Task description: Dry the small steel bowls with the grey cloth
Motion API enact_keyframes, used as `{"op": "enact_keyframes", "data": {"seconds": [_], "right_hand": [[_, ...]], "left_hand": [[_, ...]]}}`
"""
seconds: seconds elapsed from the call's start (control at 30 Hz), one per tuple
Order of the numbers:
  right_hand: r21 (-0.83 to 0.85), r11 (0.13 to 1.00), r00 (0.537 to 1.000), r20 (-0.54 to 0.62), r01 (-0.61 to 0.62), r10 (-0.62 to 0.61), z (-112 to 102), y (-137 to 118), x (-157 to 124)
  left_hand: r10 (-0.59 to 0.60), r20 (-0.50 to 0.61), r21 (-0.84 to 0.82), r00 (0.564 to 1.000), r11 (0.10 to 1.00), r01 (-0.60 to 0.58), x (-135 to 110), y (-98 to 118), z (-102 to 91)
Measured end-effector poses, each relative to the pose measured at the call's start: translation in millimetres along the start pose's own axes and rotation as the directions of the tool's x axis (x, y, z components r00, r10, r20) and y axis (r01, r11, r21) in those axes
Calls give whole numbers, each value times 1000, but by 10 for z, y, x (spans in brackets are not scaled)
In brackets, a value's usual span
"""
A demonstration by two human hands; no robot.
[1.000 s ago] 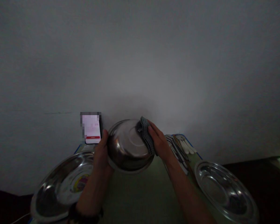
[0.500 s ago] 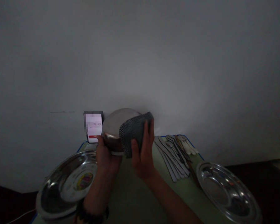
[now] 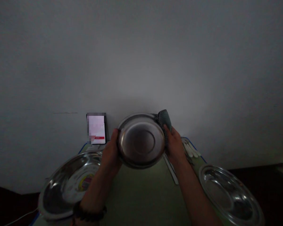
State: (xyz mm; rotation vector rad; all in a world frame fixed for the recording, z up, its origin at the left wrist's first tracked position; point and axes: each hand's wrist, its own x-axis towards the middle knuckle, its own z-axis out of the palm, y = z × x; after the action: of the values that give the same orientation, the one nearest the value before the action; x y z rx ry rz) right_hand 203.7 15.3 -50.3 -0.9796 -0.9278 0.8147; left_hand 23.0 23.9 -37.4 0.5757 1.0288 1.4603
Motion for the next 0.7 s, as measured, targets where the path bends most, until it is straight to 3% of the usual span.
{"op": "enact_keyframes", "data": {"seconds": [0.1,0.2,0.3,0.4,0.5,0.6,0.63,0.7], "right_hand": [[-42,998,978,200,-55,63,-111,-60,52],[-41,997,976,208,-58,65,-72,-25,57],[8,1000,1000,5,-5,5,74,113,27],[-47,993,987,-114,107,-112,209,270,-42],[-142,973,981,-48,181,-190,262,320,-122],[-237,956,985,19,172,-173,236,225,-153],[-258,956,990,35,140,-135,214,174,-149],[-251,967,998,63,42,-27,155,69,-123]], "left_hand": [[-140,42,212,989,969,128,-3,132,-68],[-187,91,219,978,962,164,-5,192,-51],[-52,76,-1,996,999,52,-14,173,29],[169,-11,16,986,986,-169,-71,95,97],[344,-135,212,929,926,-313,-131,24,90],[500,-163,449,851,806,-387,-91,24,5],[519,-140,489,843,777,-396,-52,41,-34],[482,-72,477,873,786,-394,41,83,-115]]}}
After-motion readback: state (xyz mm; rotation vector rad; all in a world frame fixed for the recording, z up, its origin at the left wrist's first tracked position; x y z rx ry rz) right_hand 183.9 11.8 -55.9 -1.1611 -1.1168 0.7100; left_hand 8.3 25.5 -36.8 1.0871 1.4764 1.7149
